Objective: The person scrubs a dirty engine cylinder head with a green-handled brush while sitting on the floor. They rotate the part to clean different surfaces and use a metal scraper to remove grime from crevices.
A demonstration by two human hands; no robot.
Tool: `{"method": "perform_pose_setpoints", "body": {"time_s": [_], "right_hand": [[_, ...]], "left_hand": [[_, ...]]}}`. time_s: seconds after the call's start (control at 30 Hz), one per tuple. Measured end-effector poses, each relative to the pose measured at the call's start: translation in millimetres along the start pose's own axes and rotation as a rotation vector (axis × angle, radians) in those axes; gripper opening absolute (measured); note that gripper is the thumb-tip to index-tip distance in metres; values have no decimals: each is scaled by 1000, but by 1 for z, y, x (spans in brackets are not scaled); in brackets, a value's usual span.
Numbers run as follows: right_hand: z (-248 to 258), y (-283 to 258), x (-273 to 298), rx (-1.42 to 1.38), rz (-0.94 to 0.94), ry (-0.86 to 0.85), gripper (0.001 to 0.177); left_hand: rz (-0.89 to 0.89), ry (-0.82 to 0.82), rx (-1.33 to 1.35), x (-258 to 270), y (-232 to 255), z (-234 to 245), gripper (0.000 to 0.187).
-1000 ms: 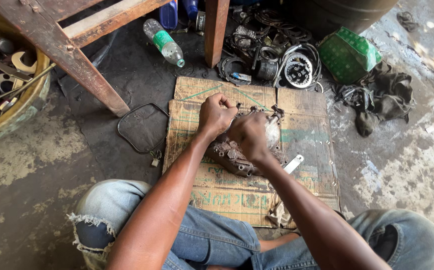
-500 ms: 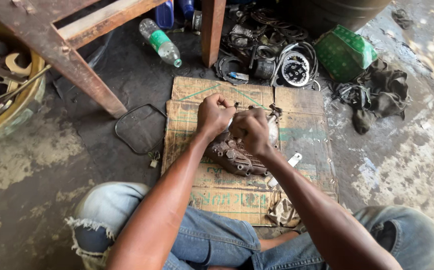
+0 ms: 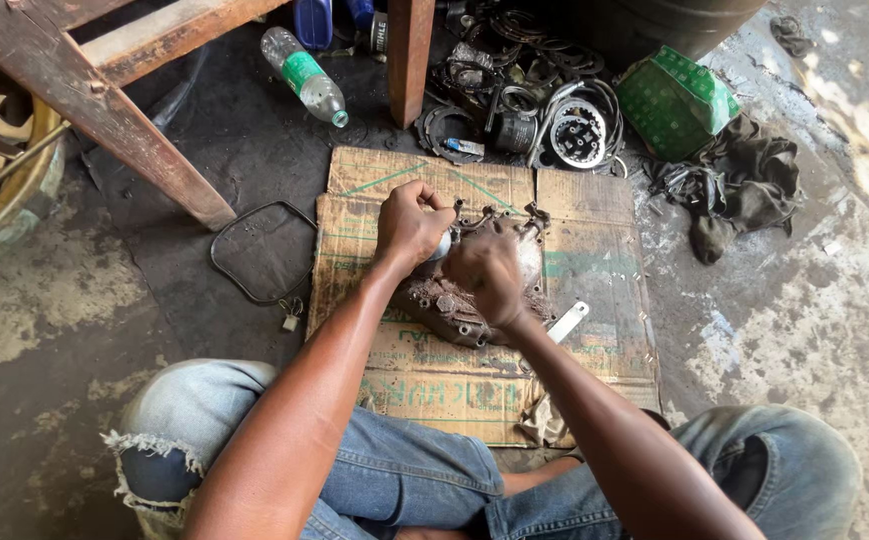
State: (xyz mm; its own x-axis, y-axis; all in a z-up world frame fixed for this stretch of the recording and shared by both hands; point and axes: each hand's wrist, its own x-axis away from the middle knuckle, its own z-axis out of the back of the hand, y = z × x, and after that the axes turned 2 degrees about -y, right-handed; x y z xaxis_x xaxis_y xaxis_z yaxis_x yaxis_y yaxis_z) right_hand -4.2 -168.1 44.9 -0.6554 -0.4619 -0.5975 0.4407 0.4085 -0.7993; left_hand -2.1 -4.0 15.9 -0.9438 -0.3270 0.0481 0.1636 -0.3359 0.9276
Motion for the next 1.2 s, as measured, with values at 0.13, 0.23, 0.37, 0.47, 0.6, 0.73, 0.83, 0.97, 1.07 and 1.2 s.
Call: {"method": "perform_pose_setpoints", "body": {"time_s": [0.13, 0.23, 0.37, 0.47, 0.6, 0.73, 0.83, 0.97, 1.07, 1.2], "right_hand": [[-2, -1, 17, 16, -228, 118, 39], [8, -10, 11, -121, -164, 236, 39], [8, -17, 4, -35, -189, 218, 44], [15, -19, -7, 76, -258, 156, 40], [24, -12, -4, -117, -242, 347, 41], [30, -5, 7, -159, -427, 502, 33], [30, -8, 4, -118, -459, 573, 31], [28, -12, -3, -298, -469, 801, 44], [22, -3, -3, -135, -596, 903, 40], [21, 6, -13, -305, -635, 714, 42]], "left_hand": [[-70, -7, 54, 5, -3, 1, 13], [0, -32, 15, 0, -1, 1, 12], [-2, -12, -4, 2, -1, 2, 15], [-8, -9, 11, 4, 3, 4, 14], [68, -35, -43, 1, 5, 2, 15], [32, -43, 5, 0, 4, 0, 13], [-89, -15, 20, 0, -1, 2, 13], [-100, -13, -10, -4, -10, -2, 13], [-87, -20, -13, -4, -13, -3, 14], [-84, -11, -24, -3, -7, -2, 17]]}}
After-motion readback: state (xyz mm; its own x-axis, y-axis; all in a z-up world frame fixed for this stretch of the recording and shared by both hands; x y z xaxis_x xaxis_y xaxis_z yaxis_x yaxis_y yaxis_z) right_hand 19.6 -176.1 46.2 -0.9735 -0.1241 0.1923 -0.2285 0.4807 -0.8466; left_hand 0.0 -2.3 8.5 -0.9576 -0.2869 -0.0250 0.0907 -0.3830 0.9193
